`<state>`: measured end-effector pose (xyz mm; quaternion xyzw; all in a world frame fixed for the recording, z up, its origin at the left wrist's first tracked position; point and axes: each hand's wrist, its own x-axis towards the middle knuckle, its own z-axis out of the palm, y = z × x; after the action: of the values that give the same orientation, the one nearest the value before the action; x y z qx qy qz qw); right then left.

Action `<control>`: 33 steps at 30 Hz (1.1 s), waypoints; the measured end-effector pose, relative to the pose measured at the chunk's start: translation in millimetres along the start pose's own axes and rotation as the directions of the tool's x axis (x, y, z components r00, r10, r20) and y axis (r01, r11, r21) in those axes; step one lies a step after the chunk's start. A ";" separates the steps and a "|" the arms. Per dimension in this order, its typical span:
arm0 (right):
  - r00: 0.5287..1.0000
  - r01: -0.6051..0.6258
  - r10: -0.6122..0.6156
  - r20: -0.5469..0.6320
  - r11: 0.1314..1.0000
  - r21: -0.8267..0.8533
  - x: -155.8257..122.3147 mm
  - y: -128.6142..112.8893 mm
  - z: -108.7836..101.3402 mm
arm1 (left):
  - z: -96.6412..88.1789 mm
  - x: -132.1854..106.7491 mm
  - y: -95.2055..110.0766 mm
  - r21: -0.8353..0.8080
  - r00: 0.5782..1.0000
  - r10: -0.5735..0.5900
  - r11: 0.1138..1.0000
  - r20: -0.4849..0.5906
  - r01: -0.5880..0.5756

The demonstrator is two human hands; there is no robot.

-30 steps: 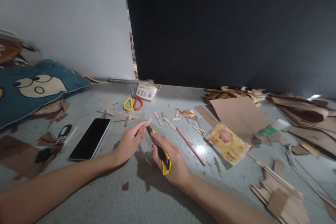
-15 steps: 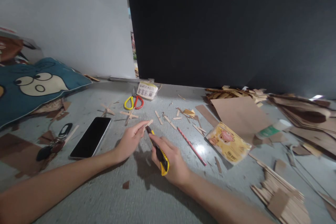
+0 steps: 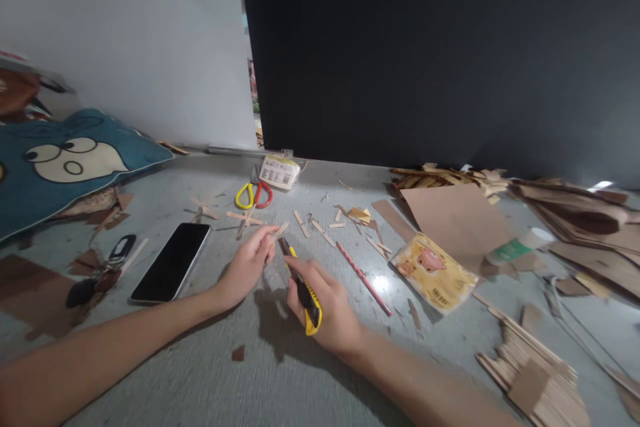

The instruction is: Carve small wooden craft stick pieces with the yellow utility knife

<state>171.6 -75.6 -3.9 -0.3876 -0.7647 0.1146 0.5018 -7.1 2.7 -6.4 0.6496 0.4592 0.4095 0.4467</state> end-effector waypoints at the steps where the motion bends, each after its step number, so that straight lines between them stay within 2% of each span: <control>1: 1.000 -0.006 0.006 -0.005 1.000 -0.008 -0.1 0.1 0.0 | 0.1 -0.5 0.8 0.039 1.000 0.028 0.999 -0.005 -0.028; 6: 0.993 -0.115 0.115 -0.016 0.993 0.014 -4.6 2.8 3.0 | 1.0 0.6 1.8 0.130 0.997 0.075 0.989 -0.006 -0.074; 11: 0.985 -0.171 0.173 -0.023 0.984 0.044 -5.6 -0.1 1.7 | 1.2 -0.1 0.5 0.091 0.995 0.101 0.991 0.027 -0.103; 14: 0.990 -0.138 0.138 -0.039 0.990 0.002 -4.1 1.5 -3.1 | 0.9 -1.0 -0.3 0.043 0.994 0.101 0.994 0.041 -0.103; 18: 0.990 0.044 -0.061 -0.130 0.990 -0.133 -2.1 15.4 -8.3 | -0.2 1.4 -0.5 -0.023 0.996 0.087 0.996 0.019 -0.087; 19: 0.986 0.047 -0.069 -0.152 0.989 -0.143 -1.4 19.3 -9.0 | -0.6 2.4 -0.2 -0.037 0.997 0.077 0.996 0.009 -0.077; 24: 0.990 -0.081 0.068 -0.125 0.992 -0.101 1.8 27.0 -9.5 | -2.2 5.2 2.8 -0.074 1.000 0.015 0.997 0.015 -0.014; 28: 0.996 -0.051 0.043 -0.084 0.995 -0.090 2.8 25.1 -8.0 | -1.9 5.6 2.9 -0.105 0.998 0.026 0.994 0.052 -0.020; 31: 0.999 -0.015 0.010 -0.052 0.996 -0.088 3.9 23.2 -8.1 | -0.2 6.2 -0.4 -0.133 0.998 0.062 0.989 -0.004 -0.062; 33: 0.999 -0.012 0.008 -0.046 0.996 -0.086 5.0 21.8 -9.1 | 1.0 6.4 -2.5 -0.223 0.998 0.054 0.973 -0.022 -0.058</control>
<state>188.9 -59.3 -8.6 -0.4151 -0.7555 0.0753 0.5013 -5.1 9.1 -8.3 0.6047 0.3951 0.4761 0.5016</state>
